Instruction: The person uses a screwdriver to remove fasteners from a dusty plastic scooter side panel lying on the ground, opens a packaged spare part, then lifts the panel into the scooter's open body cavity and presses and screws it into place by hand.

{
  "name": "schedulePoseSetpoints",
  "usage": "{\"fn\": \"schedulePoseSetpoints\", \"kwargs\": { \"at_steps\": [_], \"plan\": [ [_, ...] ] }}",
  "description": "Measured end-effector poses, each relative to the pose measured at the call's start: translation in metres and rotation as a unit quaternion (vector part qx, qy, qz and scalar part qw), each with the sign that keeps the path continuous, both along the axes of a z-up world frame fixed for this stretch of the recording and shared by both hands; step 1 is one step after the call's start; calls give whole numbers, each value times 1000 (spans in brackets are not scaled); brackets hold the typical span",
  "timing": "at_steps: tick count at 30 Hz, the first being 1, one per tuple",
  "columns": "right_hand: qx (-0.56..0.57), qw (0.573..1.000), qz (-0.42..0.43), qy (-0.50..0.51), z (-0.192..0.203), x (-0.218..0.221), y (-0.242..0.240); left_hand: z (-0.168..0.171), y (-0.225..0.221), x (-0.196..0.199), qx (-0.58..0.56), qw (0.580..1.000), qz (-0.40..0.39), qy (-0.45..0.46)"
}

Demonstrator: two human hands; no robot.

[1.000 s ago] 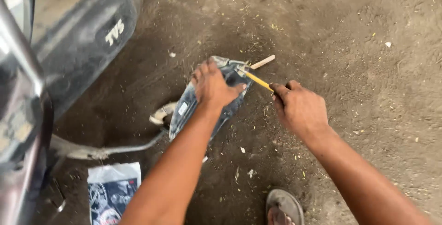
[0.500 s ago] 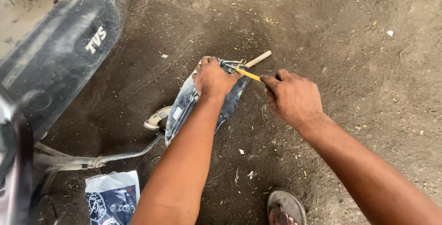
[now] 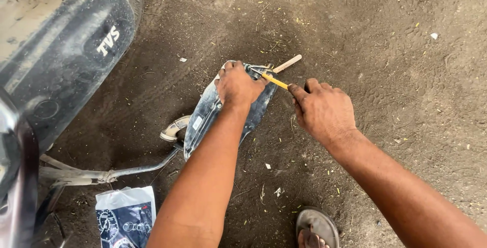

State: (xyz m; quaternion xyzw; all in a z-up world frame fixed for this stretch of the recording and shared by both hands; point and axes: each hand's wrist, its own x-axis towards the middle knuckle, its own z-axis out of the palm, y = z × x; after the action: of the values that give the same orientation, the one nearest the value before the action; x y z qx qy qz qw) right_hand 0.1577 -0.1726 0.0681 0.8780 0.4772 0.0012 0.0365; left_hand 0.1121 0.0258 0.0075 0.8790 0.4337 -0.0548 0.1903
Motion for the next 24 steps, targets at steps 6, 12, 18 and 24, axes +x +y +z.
{"fn": "schedulePoseSetpoints", "kwargs": {
  "at_steps": [6, 12, 18, 24],
  "plan": [
    [-104, 983, 51, -144, 8, -7, 6, -4, 1, 1, -6, 1000, -7, 6],
    [-25, 939, -168, 299, 1, 21, 15, 2, -1, 2, -15, 1000, -8, 21],
    [-89, 982, -124, 113, 19, 13, 15, 5, 0, 1, -12, 1000, -2, 13],
    [-11, 991, -88, 98, -12, 27, 5, 2, -1, 2, -11, 1000, -4, 11]
  ]
}}
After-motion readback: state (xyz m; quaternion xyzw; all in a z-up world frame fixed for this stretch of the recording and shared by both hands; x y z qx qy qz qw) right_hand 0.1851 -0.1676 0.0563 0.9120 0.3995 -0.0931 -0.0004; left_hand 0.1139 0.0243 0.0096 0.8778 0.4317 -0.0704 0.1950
